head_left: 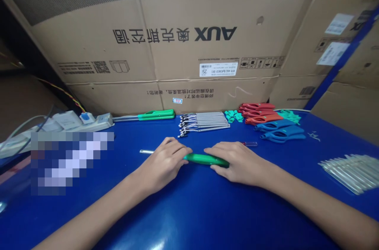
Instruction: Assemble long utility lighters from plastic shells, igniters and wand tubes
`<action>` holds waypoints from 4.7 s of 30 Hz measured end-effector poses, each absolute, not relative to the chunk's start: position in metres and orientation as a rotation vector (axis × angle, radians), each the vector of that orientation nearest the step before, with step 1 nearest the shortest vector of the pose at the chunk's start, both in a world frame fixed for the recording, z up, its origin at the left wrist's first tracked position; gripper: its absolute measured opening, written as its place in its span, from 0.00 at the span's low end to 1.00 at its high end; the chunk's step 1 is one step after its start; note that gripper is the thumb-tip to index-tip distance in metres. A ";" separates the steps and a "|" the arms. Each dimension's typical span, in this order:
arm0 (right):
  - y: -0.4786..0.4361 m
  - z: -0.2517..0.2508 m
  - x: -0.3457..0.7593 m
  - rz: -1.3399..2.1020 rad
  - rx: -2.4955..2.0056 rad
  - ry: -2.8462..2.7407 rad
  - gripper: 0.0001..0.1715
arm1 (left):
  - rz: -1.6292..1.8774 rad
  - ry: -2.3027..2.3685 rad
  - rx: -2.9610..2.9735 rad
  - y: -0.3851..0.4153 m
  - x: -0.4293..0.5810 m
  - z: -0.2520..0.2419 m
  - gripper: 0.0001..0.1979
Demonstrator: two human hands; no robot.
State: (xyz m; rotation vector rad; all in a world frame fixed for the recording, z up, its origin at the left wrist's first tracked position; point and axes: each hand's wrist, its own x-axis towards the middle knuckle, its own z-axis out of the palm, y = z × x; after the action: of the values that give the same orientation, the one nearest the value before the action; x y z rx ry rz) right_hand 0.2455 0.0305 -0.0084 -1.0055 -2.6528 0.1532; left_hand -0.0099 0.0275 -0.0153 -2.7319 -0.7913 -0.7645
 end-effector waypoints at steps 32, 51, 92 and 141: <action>0.018 0.002 0.234 0.630 -1.076 -2.761 0.26 | -0.837 -0.676 -2.470 0.019 -0.001 -0.012 0.11; 0.017 0.001 0.232 0.561 -1.124 -2.781 0.26 | -0.754 -0.702 -2.477 0.019 -0.002 -0.012 0.11; 0.027 -0.024 0.239 0.127 -0.722 -2.351 0.21 | -0.683 -0.859 -2.535 0.015 0.000 -0.006 0.12; 0.023 -0.026 0.239 0.149 -0.574 -2.436 0.18 | -0.610 -0.840 -2.824 0.011 -0.004 -0.008 0.15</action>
State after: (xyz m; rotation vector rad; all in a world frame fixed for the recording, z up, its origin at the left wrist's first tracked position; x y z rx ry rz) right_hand 0.2386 0.0232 -0.0256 -0.5740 -2.4364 0.1492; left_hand -0.0044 0.0114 -0.0085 -2.8236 -0.8397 -0.6104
